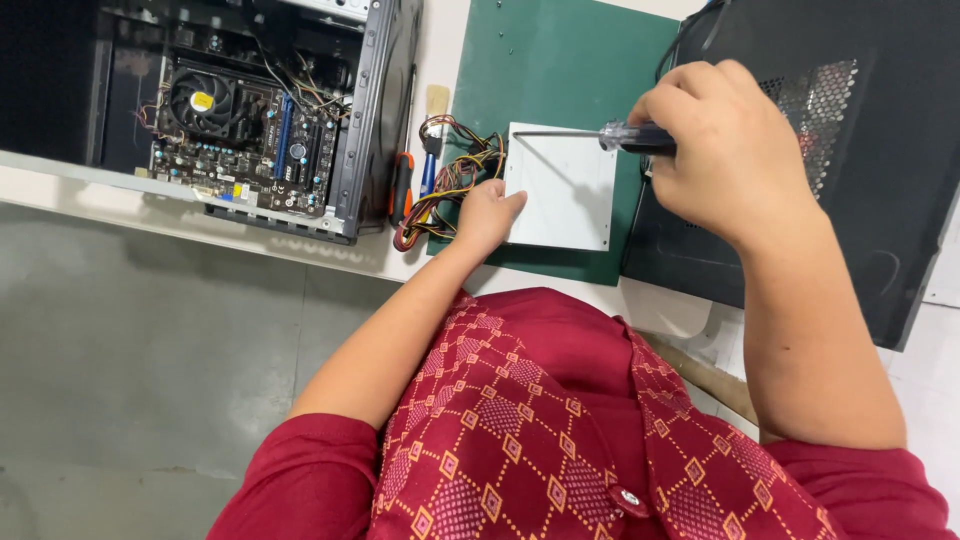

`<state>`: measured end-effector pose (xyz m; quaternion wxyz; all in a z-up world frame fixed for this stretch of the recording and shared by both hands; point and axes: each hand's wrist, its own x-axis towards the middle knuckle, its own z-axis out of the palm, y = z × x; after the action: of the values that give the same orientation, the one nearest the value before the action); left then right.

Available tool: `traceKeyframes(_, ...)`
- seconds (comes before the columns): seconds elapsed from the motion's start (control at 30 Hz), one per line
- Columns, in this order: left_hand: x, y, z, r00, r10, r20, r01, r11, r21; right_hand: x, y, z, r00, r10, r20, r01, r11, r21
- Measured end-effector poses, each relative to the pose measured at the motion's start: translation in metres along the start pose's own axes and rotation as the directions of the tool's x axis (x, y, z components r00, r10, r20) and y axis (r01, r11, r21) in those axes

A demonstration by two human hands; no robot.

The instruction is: Disassembling and cleaning a computer power supply unit using a screwdriver on a repair bench.

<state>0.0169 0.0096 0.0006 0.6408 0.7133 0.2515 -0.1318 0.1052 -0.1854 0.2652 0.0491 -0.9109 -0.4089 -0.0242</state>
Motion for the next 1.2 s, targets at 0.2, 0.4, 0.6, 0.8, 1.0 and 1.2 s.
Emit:
traceKeyframes(0.2, -0.004, 0.031, -0.011, 0.998, -0.001, 0.066, -0.025, 0.917, 0.399, -0.003, -0.003, -0.005, 0.96, 0.236, 0.153, -0.218, 0.968, -0.121)
traceKeyframes(0.4, -0.004, 0.064, -0.028, 0.99, -0.085, 0.117, -0.008, 0.775, 0.632, -0.006, -0.003, 0.0, 0.965, 0.22, 0.141, -0.206, 0.972, -0.11)
traceKeyframes(0.6, 0.0, 0.079, -0.032, 0.976, -0.2, 0.088, 0.078, 0.695, 0.715, -0.007, -0.004, 0.006, 0.966, 0.203, 0.157, -0.19, 0.977, -0.095)
traceKeyframes(0.8, 0.014, 0.073, -0.028, 0.97, -0.24, -0.032, 0.209, 0.763, 0.611, -0.012, 0.0, 0.012, 0.973, 0.186, 0.138, -0.17, 0.978, -0.119)
traceKeyframes(1.0, 0.022, 0.035, -0.028, 0.986, -0.158, -0.048, 0.162, 0.867, 0.472, -0.016, 0.002, 0.011, 0.982, 0.168, 0.091, -0.156, 0.98, -0.12)
traceKeyframes(1.2, 0.008, 0.046, -0.038, 0.999, -0.037, 0.022, 0.016, 0.792, 0.61, -0.016, 0.001, 0.011, 0.979, 0.168, 0.112, -0.154, 0.981, -0.119)
